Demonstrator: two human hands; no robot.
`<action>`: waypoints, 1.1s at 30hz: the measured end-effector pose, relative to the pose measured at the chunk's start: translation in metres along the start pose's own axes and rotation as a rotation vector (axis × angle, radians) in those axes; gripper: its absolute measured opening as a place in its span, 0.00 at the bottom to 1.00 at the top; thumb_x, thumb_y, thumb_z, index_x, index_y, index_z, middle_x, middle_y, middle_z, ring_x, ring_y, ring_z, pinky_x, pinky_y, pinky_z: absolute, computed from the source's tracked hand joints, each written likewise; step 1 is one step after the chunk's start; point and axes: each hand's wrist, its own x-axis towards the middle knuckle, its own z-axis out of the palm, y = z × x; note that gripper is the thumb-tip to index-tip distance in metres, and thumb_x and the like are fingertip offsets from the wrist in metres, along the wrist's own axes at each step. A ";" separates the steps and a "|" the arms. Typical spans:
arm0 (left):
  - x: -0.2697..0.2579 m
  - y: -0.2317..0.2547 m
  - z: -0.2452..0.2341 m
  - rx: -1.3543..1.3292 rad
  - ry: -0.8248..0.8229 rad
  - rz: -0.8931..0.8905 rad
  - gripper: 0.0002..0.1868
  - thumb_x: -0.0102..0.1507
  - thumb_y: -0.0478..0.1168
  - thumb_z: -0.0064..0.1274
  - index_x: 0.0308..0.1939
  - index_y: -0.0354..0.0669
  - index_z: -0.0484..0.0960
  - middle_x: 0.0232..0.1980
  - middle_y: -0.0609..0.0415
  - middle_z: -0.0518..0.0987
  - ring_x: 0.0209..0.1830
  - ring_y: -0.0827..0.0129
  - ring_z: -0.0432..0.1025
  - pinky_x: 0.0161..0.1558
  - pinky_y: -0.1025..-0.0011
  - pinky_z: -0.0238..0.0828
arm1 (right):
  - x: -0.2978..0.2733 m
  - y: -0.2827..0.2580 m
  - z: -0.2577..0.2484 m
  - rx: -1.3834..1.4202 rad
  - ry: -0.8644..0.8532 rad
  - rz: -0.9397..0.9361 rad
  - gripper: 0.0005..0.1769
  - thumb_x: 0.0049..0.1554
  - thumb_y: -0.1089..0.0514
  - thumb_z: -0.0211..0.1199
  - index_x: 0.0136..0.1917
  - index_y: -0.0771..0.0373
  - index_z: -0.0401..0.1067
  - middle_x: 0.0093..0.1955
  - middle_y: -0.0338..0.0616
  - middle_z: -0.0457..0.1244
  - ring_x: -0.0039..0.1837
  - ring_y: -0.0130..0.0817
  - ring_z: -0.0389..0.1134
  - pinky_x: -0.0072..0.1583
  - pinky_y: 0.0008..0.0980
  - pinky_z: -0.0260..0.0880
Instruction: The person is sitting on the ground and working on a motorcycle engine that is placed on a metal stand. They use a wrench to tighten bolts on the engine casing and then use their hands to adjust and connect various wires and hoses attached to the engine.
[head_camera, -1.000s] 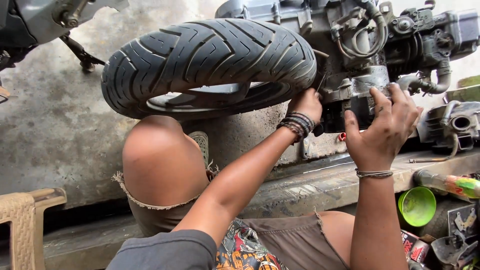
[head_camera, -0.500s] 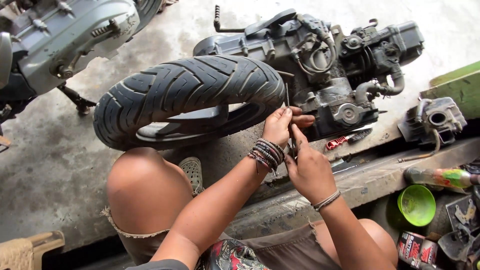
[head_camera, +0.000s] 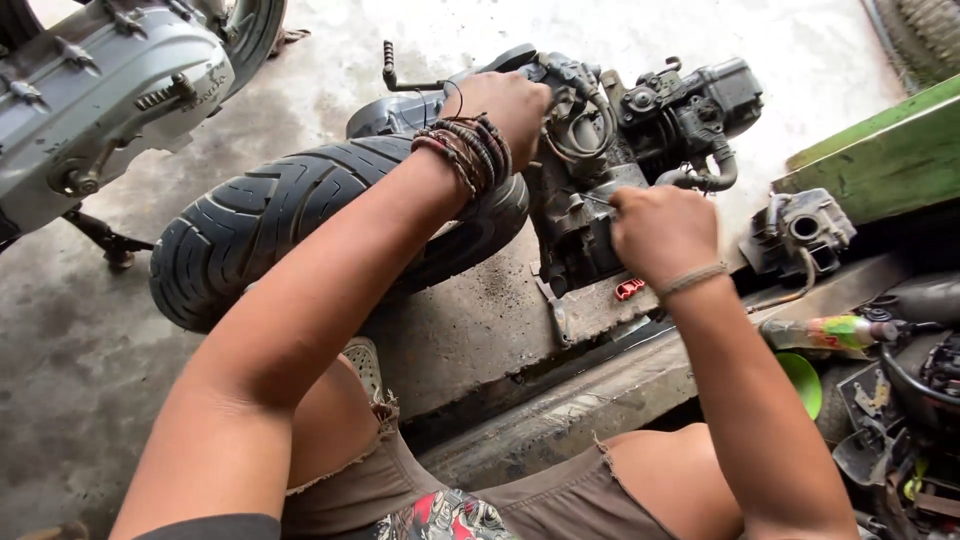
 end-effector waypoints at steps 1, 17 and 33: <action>0.006 -0.015 0.011 0.124 0.083 0.076 0.07 0.57 0.46 0.54 0.33 0.53 0.85 0.23 0.55 0.81 0.27 0.55 0.82 0.27 0.60 0.81 | 0.011 -0.010 0.002 -0.030 -0.076 -0.039 0.15 0.55 0.48 0.54 0.50 0.39 0.79 0.37 0.39 0.71 0.45 0.50 0.76 0.47 0.49 0.77; -0.020 0.001 -0.013 -0.001 -0.101 -0.195 0.13 0.61 0.41 0.46 0.30 0.54 0.88 0.24 0.62 0.83 0.32 0.64 0.82 0.31 0.60 0.78 | 0.014 -0.028 -0.031 -0.083 -0.166 -0.012 0.13 0.55 0.53 0.53 0.49 0.49 0.78 0.39 0.48 0.71 0.46 0.55 0.75 0.49 0.53 0.77; -0.034 -0.002 -0.006 0.055 -0.054 -0.040 0.12 0.61 0.40 0.48 0.29 0.50 0.88 0.24 0.60 0.83 0.29 0.65 0.81 0.26 0.59 0.78 | -0.005 -0.024 -0.012 -0.091 0.000 -0.022 0.09 0.54 0.55 0.56 0.43 0.51 0.77 0.34 0.46 0.68 0.41 0.53 0.75 0.44 0.51 0.76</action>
